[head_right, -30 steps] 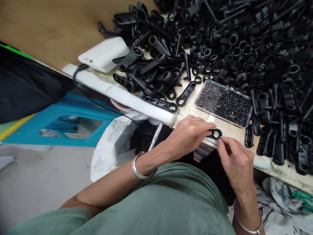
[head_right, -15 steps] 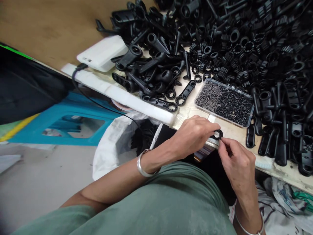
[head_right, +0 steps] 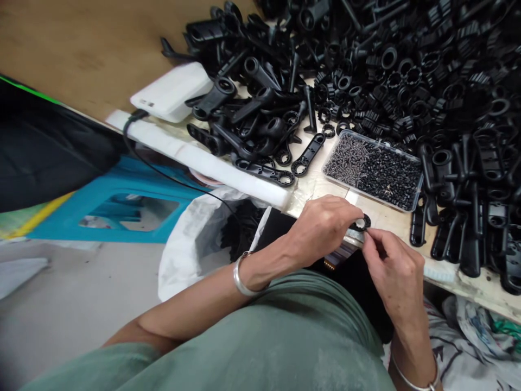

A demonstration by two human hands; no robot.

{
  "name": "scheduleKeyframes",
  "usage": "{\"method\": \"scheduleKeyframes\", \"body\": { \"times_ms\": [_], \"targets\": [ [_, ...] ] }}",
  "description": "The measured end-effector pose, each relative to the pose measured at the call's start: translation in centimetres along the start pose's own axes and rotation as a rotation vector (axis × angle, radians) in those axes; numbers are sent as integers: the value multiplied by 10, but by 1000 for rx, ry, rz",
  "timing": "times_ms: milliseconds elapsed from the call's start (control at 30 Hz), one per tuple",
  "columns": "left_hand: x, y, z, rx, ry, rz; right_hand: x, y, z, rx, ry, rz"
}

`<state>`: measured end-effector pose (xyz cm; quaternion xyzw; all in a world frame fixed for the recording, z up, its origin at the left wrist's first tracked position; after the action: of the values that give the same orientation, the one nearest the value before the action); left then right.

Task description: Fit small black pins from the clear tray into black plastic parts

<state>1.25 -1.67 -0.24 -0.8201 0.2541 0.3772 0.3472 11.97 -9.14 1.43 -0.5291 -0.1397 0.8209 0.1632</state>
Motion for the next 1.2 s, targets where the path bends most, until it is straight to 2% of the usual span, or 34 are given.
{"method": "scheduleKeyframes", "body": {
  "times_ms": [133,333,567,933,1100,1200],
  "targets": [
    [-7,3,-2,23,8,-38,0,1,-2,20,-7,3],
    [-28,22,4,27,135,-181,-2,3,-7,52,-7,22],
    [-19,34,10,-18,208,-193,-1,-1,4,8,36,48],
    [-16,37,11,-32,273,-220,7,-3,33,-246,233,68],
    [-15,38,11,-15,306,-270,14,-4,40,-193,349,165],
    [-14,39,12,-26,321,-272,11,-8,36,-124,297,198]
  ]
}}
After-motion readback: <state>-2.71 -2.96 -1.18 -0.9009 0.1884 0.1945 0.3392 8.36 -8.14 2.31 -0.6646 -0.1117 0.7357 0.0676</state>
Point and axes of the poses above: each hand's wrist, its own y-axis away from the middle knuckle, its own x-axis out of the palm, z = x × y, the point moved 7 cm from there along -y, towards the middle knuckle, and after that the axes turned 2 degrees about -z, right-handed, at the moved point
